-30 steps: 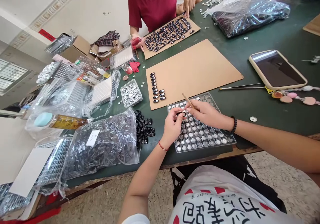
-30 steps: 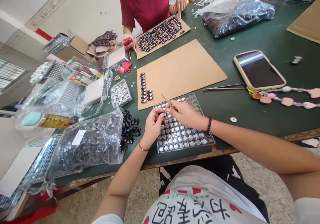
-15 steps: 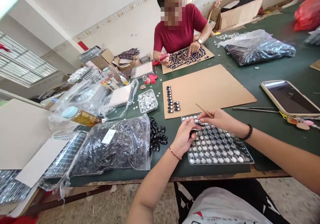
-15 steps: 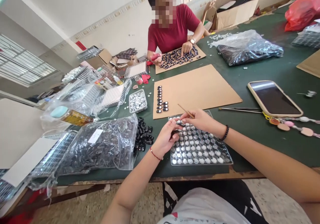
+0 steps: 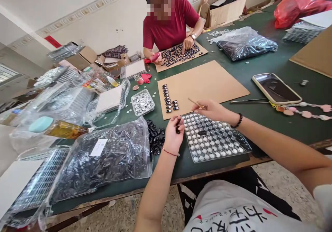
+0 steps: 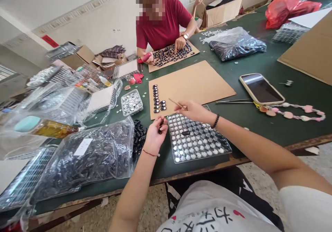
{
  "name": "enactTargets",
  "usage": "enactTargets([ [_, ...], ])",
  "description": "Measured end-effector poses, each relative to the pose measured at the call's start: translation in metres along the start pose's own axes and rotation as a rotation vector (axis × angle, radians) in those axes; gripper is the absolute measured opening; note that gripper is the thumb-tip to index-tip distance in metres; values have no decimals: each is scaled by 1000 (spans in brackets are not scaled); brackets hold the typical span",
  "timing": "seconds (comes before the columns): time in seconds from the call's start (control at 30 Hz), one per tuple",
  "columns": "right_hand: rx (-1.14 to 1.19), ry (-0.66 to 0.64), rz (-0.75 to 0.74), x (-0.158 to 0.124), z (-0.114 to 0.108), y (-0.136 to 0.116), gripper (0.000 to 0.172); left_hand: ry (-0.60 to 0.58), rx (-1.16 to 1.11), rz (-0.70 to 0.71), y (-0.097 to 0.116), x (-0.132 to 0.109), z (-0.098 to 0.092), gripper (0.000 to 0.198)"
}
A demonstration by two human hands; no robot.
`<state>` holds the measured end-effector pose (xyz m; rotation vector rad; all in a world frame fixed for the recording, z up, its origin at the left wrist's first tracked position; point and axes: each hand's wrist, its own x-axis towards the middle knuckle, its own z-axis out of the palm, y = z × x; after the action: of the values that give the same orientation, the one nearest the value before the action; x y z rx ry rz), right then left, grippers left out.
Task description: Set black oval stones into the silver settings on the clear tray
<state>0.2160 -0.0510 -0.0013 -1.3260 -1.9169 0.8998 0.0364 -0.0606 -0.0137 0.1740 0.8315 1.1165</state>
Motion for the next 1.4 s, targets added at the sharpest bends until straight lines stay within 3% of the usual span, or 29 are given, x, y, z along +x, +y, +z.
enactTargets([
  [0.13,-346,-200,-110,-28,2,-3,13,-58,61,-12,0,-1,1,24],
  [0.23,-559,-261,-124,-45,11,-1,14,-125,112,-25,-2,-4,2,28],
  [0.57,-923,-220,-182,-61,27,-7,19,-171,160,2,-4,-5,2,27],
  [0.83,-851,-121,-167,-59,24,-5,21,-150,174,27,-4,-8,1,12],
  [0.97,-665,24,-167,-26,3,-3,22,-141,173,7,-5,-7,1,19],
  [1.1,-394,101,-128,43,-8,15,21,-159,188,-11,-6,-7,1,22],
  [1.27,-250,68,-10,122,10,42,20,-229,202,-48,-5,-6,-1,22],
  [1.4,-260,12,-32,142,29,47,18,-218,153,-45,-1,-5,-4,23],
])
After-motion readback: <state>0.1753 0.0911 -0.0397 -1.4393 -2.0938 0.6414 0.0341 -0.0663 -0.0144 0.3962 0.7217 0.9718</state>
